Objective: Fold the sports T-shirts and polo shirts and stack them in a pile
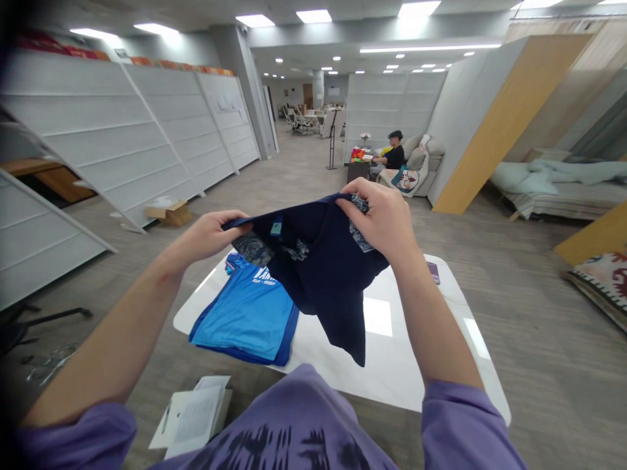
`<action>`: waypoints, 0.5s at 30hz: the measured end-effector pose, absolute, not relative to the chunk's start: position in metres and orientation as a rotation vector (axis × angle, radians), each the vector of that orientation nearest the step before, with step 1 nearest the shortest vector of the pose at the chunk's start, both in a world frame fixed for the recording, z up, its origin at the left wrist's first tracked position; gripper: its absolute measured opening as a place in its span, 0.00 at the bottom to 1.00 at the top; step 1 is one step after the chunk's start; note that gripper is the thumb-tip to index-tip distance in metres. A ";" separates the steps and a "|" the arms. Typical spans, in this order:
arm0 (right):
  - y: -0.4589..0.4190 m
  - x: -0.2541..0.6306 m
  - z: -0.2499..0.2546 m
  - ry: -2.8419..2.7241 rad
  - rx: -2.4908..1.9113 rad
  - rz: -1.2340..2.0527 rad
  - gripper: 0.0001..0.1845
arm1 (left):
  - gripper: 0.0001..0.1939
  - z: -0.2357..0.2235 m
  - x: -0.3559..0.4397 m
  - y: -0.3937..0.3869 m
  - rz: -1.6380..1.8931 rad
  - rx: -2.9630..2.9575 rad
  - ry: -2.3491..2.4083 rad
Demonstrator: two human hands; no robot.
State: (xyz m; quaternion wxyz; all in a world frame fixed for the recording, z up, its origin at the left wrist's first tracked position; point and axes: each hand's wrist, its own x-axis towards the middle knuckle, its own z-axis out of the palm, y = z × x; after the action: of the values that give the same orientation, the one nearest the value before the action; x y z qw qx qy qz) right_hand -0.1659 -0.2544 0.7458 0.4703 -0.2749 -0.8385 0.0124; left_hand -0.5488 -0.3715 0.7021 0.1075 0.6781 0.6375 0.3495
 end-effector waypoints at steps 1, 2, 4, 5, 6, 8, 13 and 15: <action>-0.256 -0.165 0.744 -2.057 -0.680 0.022 0.12 | 0.27 0.699 -0.555 -0.375 1.041 1.970 1.914; -0.258 -0.165 0.742 -2.057 -0.686 0.017 0.13 | 0.28 0.695 -0.561 -0.380 1.049 1.927 1.940; -0.260 -0.166 0.736 -2.059 -0.701 0.019 0.14 | 0.31 0.686 -0.569 -0.391 1.043 1.798 1.926; -0.260 -0.167 0.733 -2.063 -0.709 0.026 0.14 | 0.33 0.680 -0.572 -0.397 1.039 1.722 1.887; -0.258 -0.168 0.729 -2.068 -0.717 0.036 0.15 | 0.34 0.675 -0.574 -0.403 1.042 1.649 1.840; -0.255 -0.171 0.722 -2.074 -0.732 0.074 0.16 | 0.37 0.666 -0.578 -0.416 1.087 1.522 1.771; -0.262 -0.177 0.705 -2.150 -0.725 0.321 0.19 | 0.32 0.656 -0.594 -0.464 1.286 1.334 1.902; -0.276 -0.180 0.700 -2.224 -0.673 0.474 0.20 | 0.26 0.658 -0.605 -0.492 1.321 1.397 2.072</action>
State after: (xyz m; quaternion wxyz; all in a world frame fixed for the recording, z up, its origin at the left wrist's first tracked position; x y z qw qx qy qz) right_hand -0.1803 -0.2763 0.6997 0.3759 -0.2629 -0.8691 0.1854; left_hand -0.6052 -0.4925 0.6584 0.1568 0.4881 0.7240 0.4615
